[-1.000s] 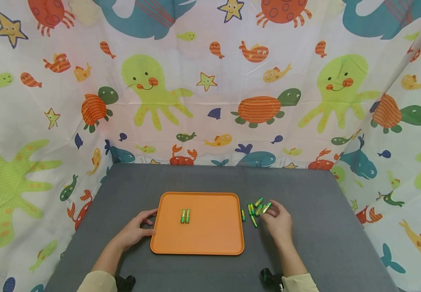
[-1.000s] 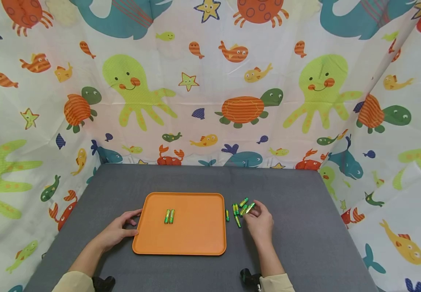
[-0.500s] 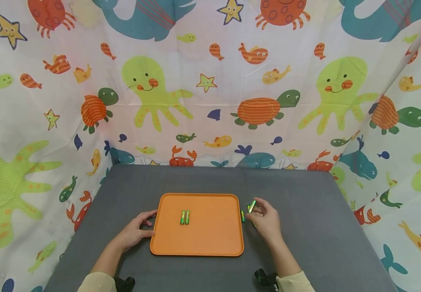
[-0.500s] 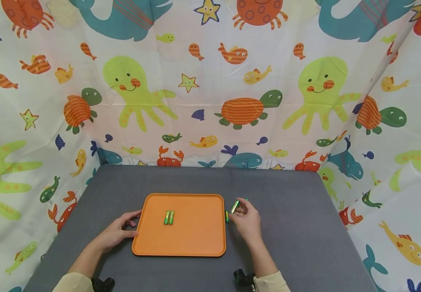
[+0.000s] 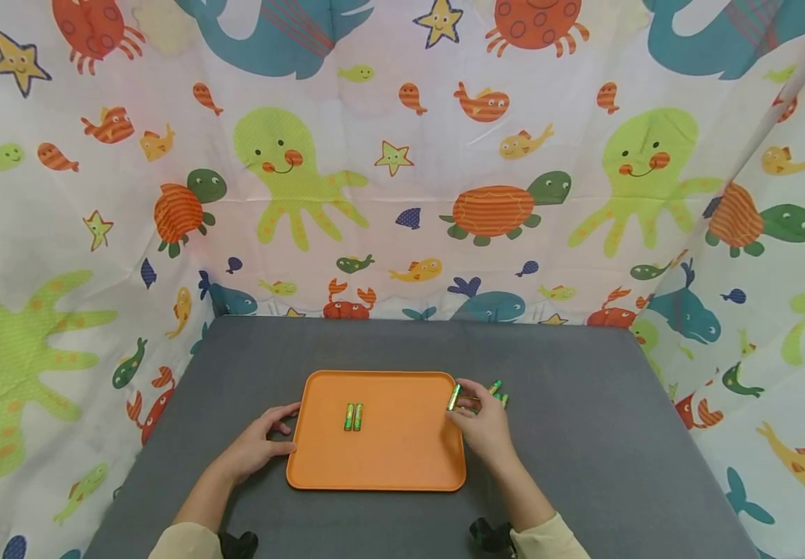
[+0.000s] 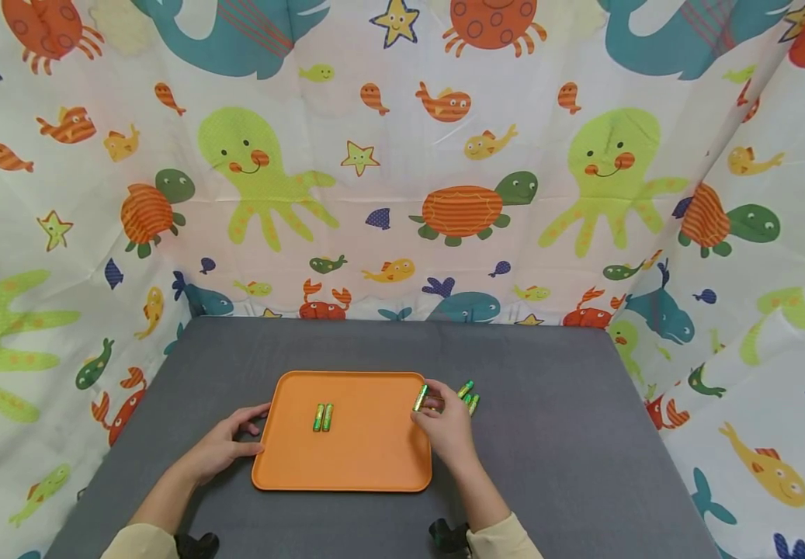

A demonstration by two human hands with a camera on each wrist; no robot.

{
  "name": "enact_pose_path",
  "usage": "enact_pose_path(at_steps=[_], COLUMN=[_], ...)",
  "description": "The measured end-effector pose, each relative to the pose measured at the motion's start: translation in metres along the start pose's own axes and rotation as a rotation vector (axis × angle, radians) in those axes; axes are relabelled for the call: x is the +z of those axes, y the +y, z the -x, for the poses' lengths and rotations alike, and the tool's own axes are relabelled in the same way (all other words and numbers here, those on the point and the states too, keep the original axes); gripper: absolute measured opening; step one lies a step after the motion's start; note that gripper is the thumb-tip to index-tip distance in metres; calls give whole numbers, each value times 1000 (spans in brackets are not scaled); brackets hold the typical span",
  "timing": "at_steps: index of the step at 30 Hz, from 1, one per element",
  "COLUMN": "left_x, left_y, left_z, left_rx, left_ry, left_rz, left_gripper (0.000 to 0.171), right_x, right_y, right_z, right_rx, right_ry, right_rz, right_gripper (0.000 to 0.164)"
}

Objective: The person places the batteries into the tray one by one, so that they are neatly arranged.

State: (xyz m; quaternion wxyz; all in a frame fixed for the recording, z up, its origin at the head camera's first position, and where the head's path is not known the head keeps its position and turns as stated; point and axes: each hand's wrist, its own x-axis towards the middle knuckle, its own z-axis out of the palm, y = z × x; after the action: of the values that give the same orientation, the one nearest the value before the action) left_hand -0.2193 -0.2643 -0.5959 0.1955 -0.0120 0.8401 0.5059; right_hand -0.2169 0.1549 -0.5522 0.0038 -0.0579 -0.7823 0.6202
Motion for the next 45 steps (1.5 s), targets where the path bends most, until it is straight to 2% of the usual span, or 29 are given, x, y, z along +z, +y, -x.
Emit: enact_pose_path(at_steps=[11,19,23,36,45], left_x=[-1,0,1,1,-1], left_y=[-1,-2,-2,-9,-7], left_z=[-1,-1,-2,-3,-3], left_rx=[6,12,26,30,44], left_ry=[-7,5,10,1,-2], left_rz=[8,-27,-14,-8,-8], left_gripper=[76,76,75,75,76], right_x=[13,24,32,71,96], right_y=[-13,-21,-23,-22,-13], right_z=[-2,-2,-4,-12,-15], right_rx=[-11,-35,-57,-53,-84], right_ry=[-25,-85,-121,-252,-307], right_rz=[10,6,2,50,145], right_gripper=[62,60,58,55,57])
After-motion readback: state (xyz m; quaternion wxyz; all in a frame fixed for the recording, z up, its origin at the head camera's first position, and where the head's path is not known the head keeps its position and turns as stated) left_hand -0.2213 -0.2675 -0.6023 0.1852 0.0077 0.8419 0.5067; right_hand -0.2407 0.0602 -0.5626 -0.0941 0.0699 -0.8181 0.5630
